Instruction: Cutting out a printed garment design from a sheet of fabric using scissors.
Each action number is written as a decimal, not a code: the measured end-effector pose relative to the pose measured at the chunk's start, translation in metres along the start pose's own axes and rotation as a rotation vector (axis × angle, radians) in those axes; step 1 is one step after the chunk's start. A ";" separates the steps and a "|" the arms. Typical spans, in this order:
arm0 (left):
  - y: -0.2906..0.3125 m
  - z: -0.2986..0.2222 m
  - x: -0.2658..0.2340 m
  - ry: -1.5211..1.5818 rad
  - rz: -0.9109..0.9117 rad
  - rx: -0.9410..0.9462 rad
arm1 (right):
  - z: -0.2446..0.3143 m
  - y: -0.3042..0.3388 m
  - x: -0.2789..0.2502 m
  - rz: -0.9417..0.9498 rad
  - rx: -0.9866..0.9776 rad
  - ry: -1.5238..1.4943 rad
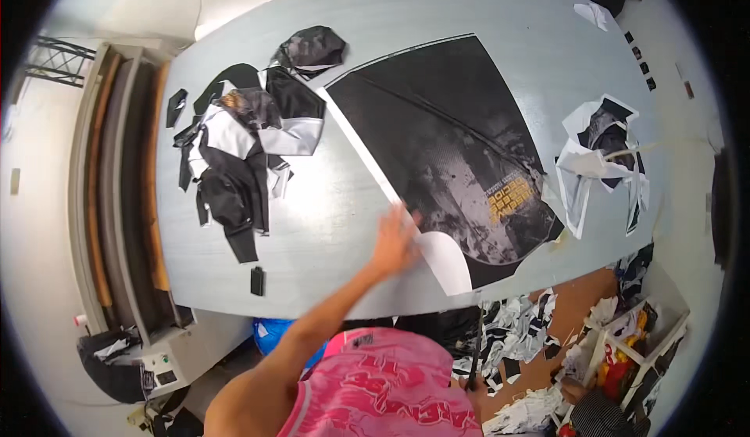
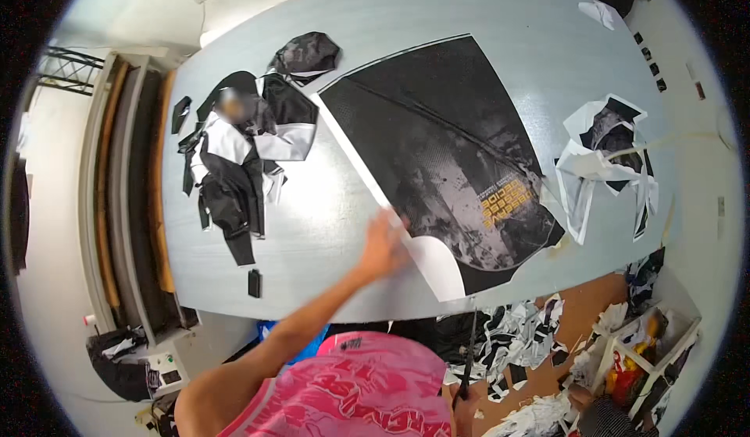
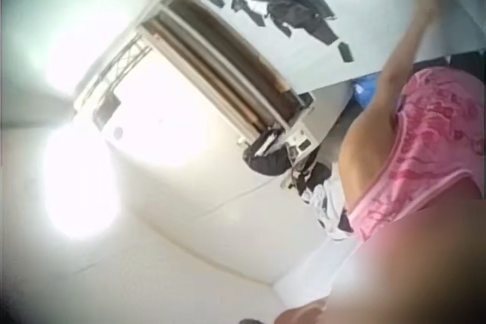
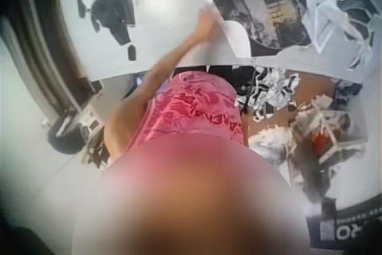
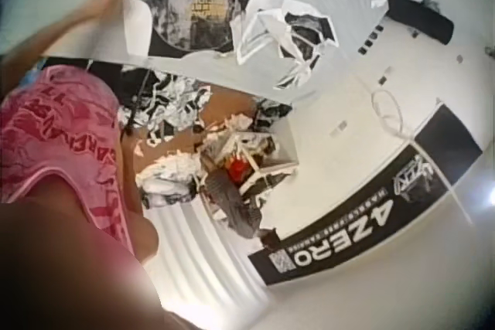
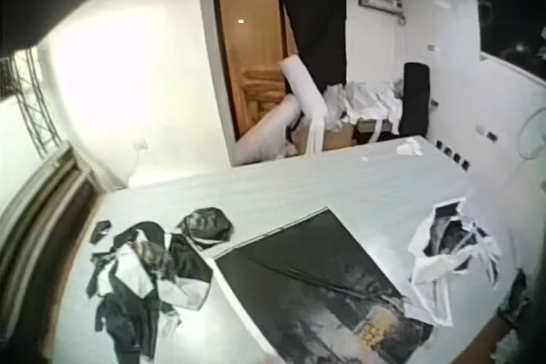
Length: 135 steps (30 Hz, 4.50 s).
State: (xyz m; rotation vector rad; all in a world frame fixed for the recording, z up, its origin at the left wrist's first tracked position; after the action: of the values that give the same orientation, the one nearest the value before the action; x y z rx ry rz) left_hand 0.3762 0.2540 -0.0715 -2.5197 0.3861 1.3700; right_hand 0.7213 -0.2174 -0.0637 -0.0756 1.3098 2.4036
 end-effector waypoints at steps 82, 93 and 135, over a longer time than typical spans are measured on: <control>0.166 -0.159 0.116 -0.143 0.357 -0.086 | 0.156 -0.201 0.053 0.611 -0.196 0.746; 0.156 -0.136 0.109 0.051 0.262 -0.312 | 0.183 -0.230 0.043 0.678 -0.161 0.842; 0.137 -0.091 0.087 -0.030 0.199 -0.398 | 0.388 -0.324 0.200 1.030 -0.484 1.568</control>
State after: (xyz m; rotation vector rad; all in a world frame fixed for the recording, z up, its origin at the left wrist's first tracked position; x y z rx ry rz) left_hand 0.4453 0.0859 -0.1093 -2.8337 0.4004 1.7043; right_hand 0.7124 0.3188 -0.1510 -2.2883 1.2593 3.5190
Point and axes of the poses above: each hand's wrist, its own y-axis away from the middle knuckle, its own x-axis out of the palm, z = x × y, the point moved 8 cm from there along -y, towards the middle knuckle, and after that the axes turned 1 degree about x, right-handed, at the moved point
